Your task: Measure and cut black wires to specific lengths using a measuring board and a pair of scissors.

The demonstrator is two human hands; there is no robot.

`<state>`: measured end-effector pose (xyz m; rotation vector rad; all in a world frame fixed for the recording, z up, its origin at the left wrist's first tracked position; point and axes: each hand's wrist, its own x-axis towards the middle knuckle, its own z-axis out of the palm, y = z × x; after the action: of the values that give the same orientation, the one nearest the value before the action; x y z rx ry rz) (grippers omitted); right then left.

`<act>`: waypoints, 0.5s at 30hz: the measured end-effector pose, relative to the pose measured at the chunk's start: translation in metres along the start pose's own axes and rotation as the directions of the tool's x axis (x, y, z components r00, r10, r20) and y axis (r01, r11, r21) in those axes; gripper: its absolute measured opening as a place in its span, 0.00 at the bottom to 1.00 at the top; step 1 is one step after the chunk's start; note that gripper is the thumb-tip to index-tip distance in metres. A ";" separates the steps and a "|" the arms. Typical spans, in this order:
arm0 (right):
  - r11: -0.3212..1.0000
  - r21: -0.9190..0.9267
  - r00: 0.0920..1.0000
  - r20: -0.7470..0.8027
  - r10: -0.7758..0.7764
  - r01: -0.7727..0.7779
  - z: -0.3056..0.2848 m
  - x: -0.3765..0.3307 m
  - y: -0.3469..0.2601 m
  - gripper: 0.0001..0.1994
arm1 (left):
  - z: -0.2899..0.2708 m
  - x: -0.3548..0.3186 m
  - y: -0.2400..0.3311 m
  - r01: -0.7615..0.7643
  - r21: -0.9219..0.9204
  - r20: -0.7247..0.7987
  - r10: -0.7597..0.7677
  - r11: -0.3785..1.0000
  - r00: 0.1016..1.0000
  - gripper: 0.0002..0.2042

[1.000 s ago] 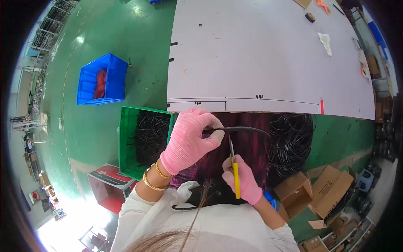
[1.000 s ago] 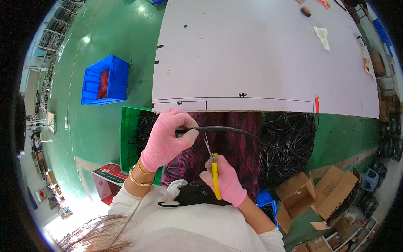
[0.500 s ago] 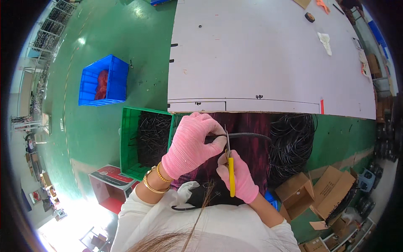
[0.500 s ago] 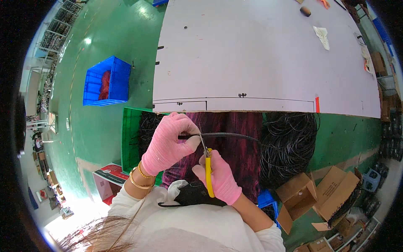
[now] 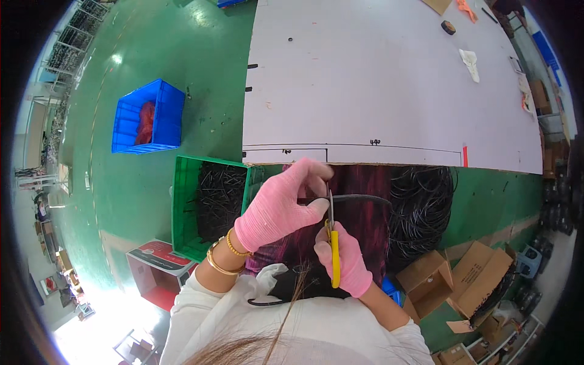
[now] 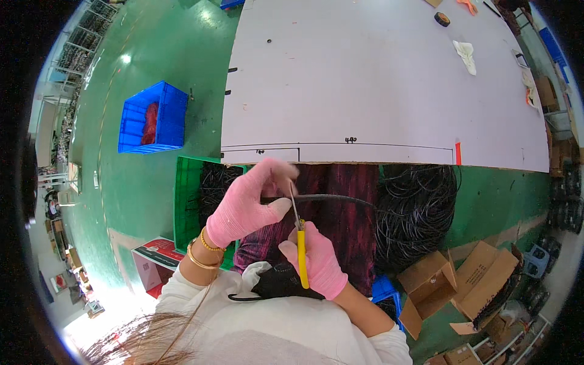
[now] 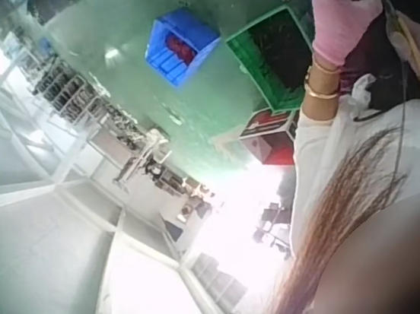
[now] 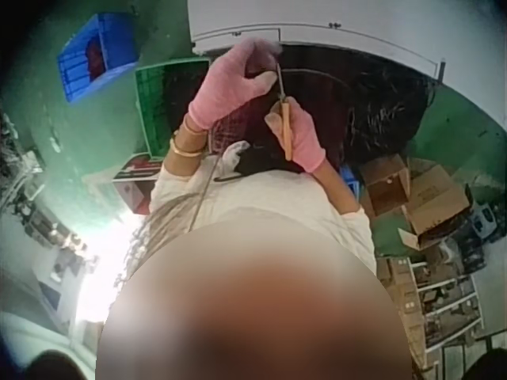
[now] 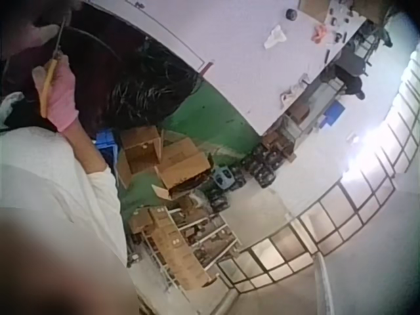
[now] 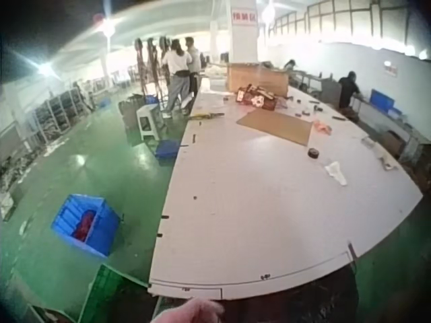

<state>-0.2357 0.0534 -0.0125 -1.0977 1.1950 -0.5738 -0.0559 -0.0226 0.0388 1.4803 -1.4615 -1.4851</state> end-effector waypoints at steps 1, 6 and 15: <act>1.000 -0.001 1.000 0.002 0.000 0.000 0.001 0.000 0.005 0.13 | 0.000 0.002 0.000 0.013 -0.150 0.061 -0.004 0.989 0.998 0.18; 0.989 0.147 0.999 0.043 -0.013 0.007 0.006 -0.005 0.016 0.18 | -0.008 0.016 -0.005 0.116 -0.462 0.326 0.047 0.879 0.944 0.21; 0.891 0.368 0.961 0.170 0.217 -0.267 -0.006 -0.013 -0.013 0.10 | -0.012 0.023 -0.018 0.311 -0.520 0.522 0.008 0.796 0.853 0.17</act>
<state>-0.2432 0.0572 0.0050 -0.6245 1.0332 -0.5117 -0.0451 -0.0429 0.0180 0.8682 -0.9704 -2.2999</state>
